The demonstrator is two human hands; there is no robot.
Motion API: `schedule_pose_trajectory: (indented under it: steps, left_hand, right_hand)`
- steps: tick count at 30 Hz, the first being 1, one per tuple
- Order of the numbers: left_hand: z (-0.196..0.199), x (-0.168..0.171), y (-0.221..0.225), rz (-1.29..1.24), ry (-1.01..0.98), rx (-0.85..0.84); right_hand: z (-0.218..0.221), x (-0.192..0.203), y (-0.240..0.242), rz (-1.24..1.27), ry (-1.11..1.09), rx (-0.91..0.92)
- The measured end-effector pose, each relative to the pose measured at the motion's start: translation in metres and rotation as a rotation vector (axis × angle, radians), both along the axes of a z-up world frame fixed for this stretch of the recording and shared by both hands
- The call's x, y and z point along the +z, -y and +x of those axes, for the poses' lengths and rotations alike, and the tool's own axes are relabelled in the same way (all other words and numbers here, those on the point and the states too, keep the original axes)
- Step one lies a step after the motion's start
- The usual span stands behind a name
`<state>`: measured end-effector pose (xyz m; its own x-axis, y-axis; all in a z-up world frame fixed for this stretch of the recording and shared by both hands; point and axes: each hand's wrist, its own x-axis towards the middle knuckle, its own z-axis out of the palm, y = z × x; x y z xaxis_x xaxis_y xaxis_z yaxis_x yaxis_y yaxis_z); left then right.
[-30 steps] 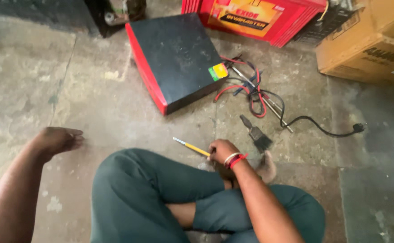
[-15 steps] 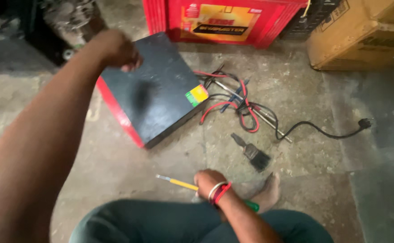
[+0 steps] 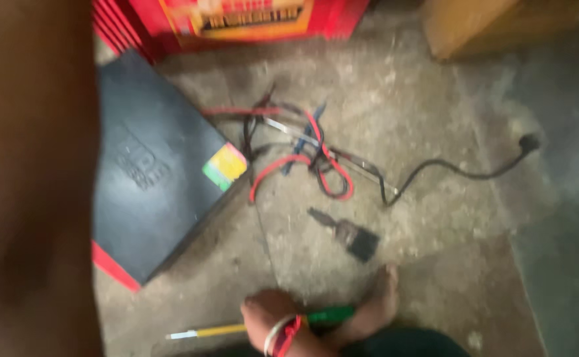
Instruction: The person disassembles an inverter by removing screws with a screwdriver, lifts the metal casing, and works on the internal circuitry by testing connections with a voltage tester and manipulating internal wires by hand and with pliers.
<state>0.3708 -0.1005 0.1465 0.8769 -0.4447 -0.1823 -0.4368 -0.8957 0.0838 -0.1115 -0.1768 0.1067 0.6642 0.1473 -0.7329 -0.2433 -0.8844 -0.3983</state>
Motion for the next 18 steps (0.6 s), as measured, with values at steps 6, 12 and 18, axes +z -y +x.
schedule_pose_trajectory:
  steps: [6,12,18]
  left_hand:
    - [-0.029,0.039,-0.051,-0.106,0.042,0.146]
    - [-0.068,0.026,-0.135,0.018,0.025,0.206]
    - [-0.101,-0.046,-0.176,-0.362,0.202,0.208]
  right_hand:
    - [-0.017,-0.004,-0.006,-0.035,0.108,0.045]
    - [-0.016,0.005,-0.010,0.061,0.125,0.144]
    - [0.002,0.055,0.002,0.007,0.161,-0.071]
